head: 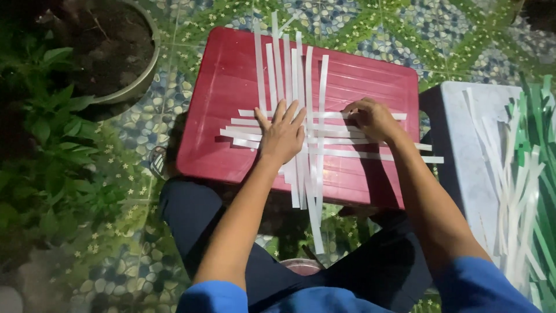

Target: The person weaves white plastic strips by hand on a red tray, alternating strips over and under a base set to form a grid. The person repeatedly adjusts and tightens the woven structure while adding more strips.

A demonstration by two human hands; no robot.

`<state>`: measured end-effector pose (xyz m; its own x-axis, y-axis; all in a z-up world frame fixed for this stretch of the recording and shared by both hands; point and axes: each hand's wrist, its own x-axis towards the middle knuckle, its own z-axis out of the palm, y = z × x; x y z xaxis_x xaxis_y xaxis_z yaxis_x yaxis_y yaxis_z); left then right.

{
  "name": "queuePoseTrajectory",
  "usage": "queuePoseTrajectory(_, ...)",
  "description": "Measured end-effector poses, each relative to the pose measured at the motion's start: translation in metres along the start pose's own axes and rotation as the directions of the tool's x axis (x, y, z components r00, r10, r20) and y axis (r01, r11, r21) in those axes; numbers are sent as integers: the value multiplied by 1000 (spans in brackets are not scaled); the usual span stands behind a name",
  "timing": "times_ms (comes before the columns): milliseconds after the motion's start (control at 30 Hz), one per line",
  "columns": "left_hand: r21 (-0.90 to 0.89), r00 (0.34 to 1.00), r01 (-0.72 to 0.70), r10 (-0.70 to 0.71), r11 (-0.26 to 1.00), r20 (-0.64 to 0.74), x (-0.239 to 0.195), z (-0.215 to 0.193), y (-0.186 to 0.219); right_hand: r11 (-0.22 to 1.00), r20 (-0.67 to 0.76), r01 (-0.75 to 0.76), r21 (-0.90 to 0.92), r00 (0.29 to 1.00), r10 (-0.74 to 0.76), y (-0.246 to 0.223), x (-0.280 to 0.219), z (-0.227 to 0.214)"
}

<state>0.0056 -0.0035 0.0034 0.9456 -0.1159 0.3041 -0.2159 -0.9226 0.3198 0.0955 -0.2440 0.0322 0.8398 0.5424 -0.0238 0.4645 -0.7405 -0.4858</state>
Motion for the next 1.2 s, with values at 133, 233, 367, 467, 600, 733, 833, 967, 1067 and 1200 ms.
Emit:
queuePoseTrajectory(133, 8, 999, 8, -8, 1000, 32, 0, -5, 0, 942, -210, 255, -216, 930, -300, -2, -3, 19)
queuePoseTrajectory(233, 17, 998, 7, -8, 1000, 55, 2, -6, 2, 939, -137, 290, -184, 938, -317, -46, -21, 9)
queuePoseTrajectory(367, 13, 995, 13, -14, 1000, 101, 2, -8, 1, 967, 49, 229, -109, 973, -225, -71, -23, 10)
queuePoseTrajectory(467, 20, 993, 16, -18, 1000, 119, 2, -10, 2, 979, 101, 185, -86, 979, -176, -67, -18, 11)
queuePoseTrajectory(600, 19, 990, 30, -32, 999, 134, 2, -11, 1, 981, 103, 194, -24, 976, -191, -76, -15, 7)
queuePoseTrajectory(733, 17, 996, 13, -14, 1000, 89, 4, -9, 3, 971, 146, 234, -43, 963, -226, -71, -13, 0)
queuePoseTrajectory(833, 22, 998, 17, -19, 1000, 68, 0, -11, 0, 970, 188, 239, -41, 955, -228, -71, -11, 4)
queuePoseTrajectory(967, 9, 999, 8, -9, 1000, 47, 1, -8, -1, 953, 136, 294, -74, 950, -282, -71, -10, 6)
queuePoseTrajectory(1067, -11, 1000, 0, 0, 1000, 17, 2, -5, -1, 956, 87, 289, -51, 955, -284, -67, -9, 8)
queuePoseTrajectory(1200, 5, 1000, 1, -1, 1000, -6, 2, -6, 0, 958, 44, 285, -32, 958, -284, -65, -10, 16)
